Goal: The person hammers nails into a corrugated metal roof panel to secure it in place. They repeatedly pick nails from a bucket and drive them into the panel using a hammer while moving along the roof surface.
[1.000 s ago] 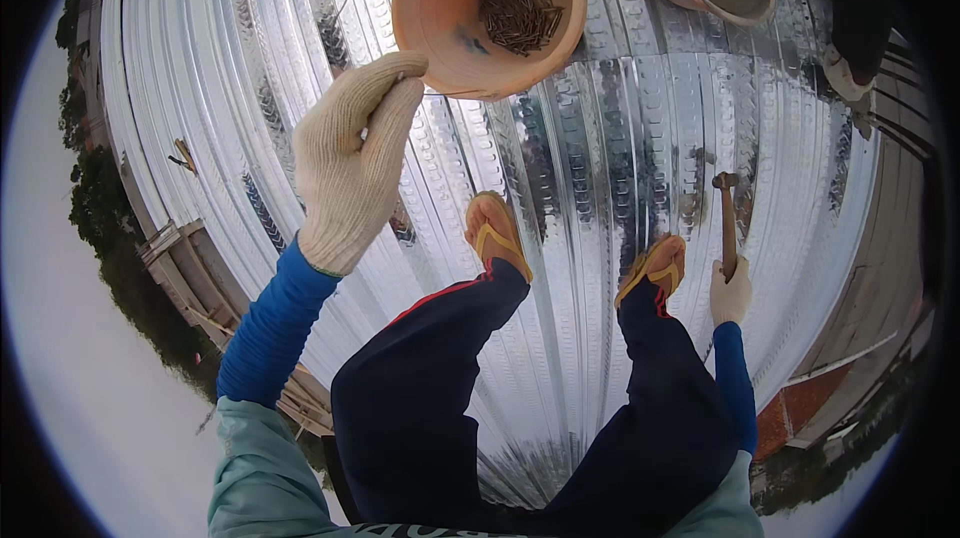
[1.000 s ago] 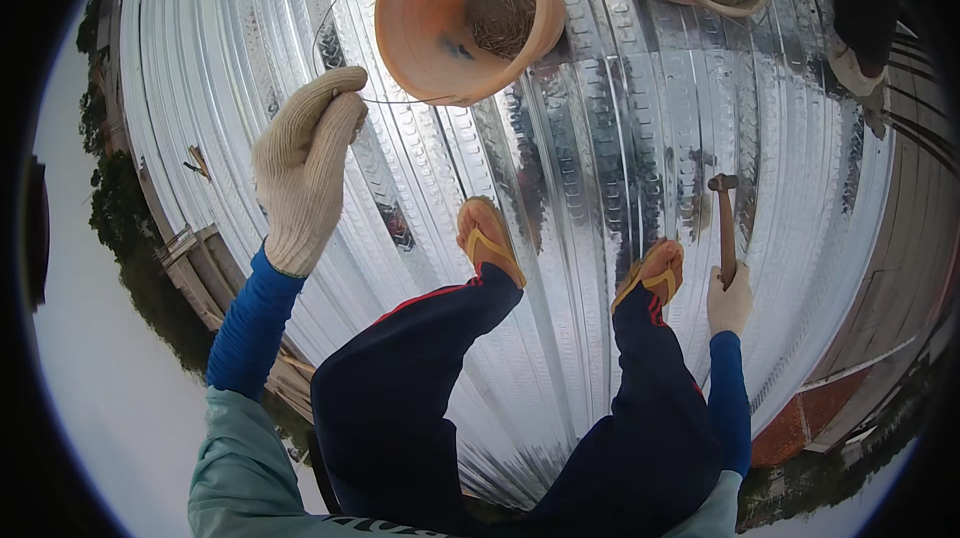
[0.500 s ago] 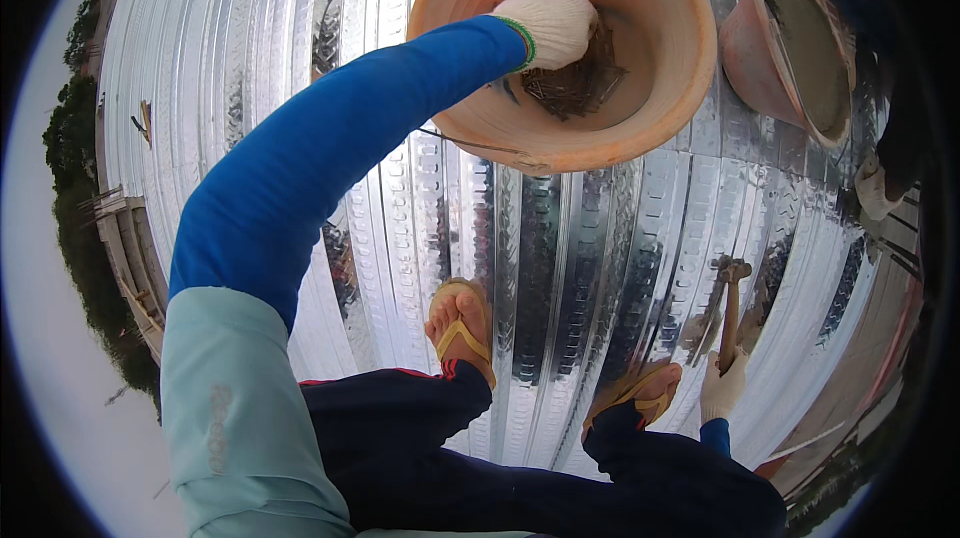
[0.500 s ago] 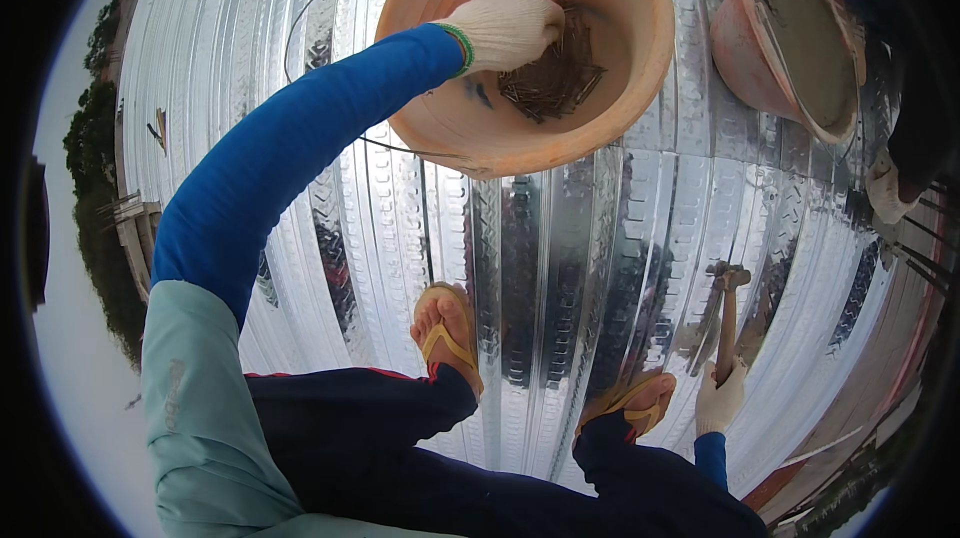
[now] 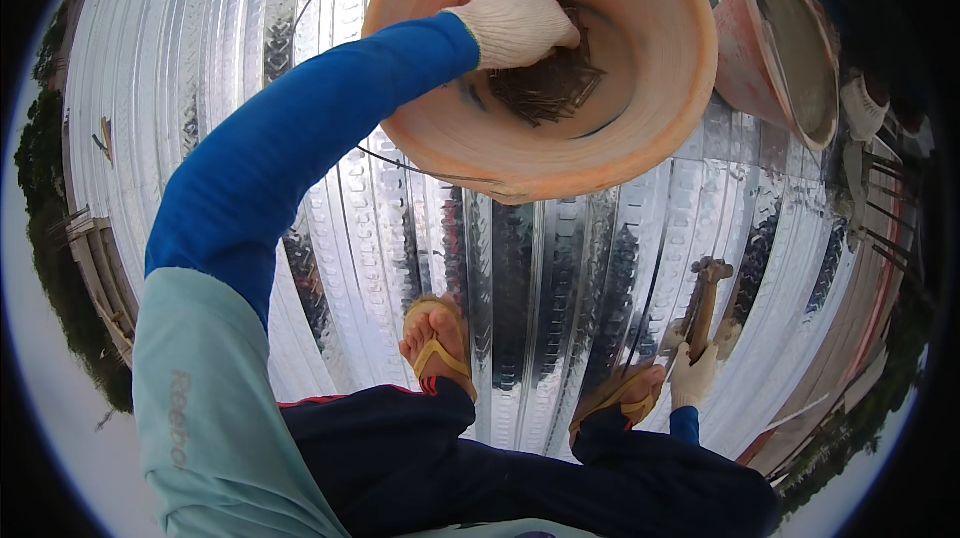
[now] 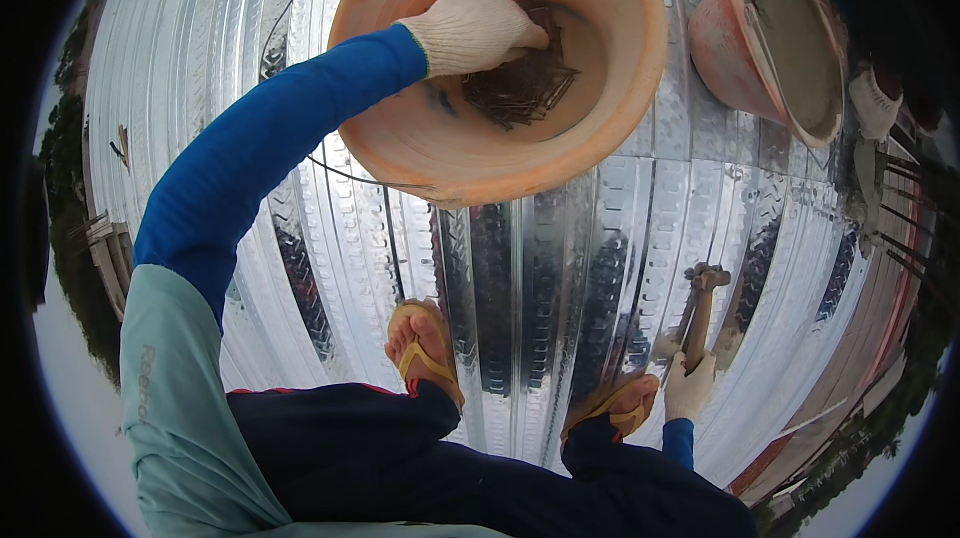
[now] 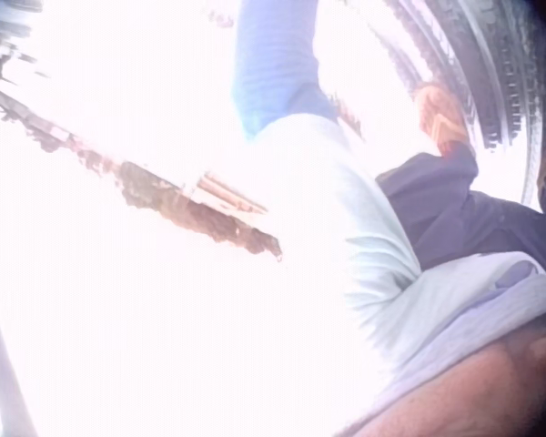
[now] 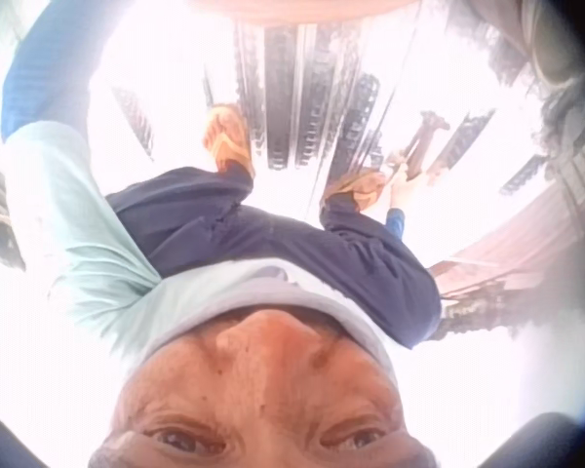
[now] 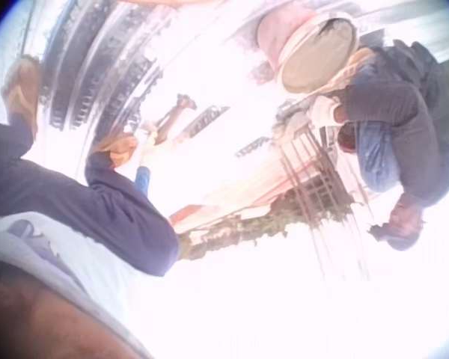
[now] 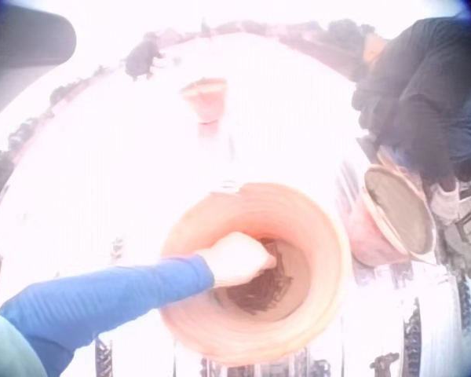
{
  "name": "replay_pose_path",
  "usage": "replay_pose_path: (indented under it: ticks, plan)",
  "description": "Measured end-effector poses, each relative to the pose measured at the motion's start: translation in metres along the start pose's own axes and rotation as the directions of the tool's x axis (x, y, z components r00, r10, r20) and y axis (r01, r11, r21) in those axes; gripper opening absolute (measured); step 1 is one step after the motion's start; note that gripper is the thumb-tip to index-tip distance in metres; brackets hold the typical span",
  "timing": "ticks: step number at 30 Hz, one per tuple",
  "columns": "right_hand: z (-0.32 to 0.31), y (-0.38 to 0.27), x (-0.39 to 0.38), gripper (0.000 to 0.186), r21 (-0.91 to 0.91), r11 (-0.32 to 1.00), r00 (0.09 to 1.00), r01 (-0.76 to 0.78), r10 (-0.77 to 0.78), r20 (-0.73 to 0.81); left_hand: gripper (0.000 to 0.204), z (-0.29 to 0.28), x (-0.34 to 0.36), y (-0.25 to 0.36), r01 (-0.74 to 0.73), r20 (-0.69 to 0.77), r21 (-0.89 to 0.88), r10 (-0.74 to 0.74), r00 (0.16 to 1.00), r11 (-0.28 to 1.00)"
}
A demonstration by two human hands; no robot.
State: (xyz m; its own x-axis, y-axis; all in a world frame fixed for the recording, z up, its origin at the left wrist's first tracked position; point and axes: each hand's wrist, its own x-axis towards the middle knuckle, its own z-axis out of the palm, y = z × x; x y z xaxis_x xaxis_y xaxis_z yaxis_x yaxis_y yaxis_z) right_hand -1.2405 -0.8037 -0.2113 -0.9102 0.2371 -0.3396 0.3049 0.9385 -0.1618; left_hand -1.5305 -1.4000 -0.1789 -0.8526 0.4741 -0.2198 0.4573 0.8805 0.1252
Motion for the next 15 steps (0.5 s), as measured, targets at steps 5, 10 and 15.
replay_pose_path:
  ticks: [5, 10, 15]
  plan:
    - [0.006, 0.005, -0.003, 0.035, -0.045, 0.999, 0.999, 0.008, -0.009, -0.031, 0.029, -0.006, 0.014, -0.004, -0.145, 0.088, 0.04, 0.141, 0.986, 0.989]
    - [-0.002, 0.0, -0.007, 0.035, 0.011, 1.0, 0.999, -0.019, 0.02, -0.028, 0.023, -0.013, 0.028, 0.005, -0.132, 0.13, 0.069, 0.122, 0.984, 0.989]
    - [0.006, 0.008, 0.003, 0.04, -0.058, 0.998, 1.0, -0.027, 0.026, -0.011, 0.019, -0.02, -0.004, -0.01, -0.026, 0.104, -0.129, 0.039, 0.994, 0.991]
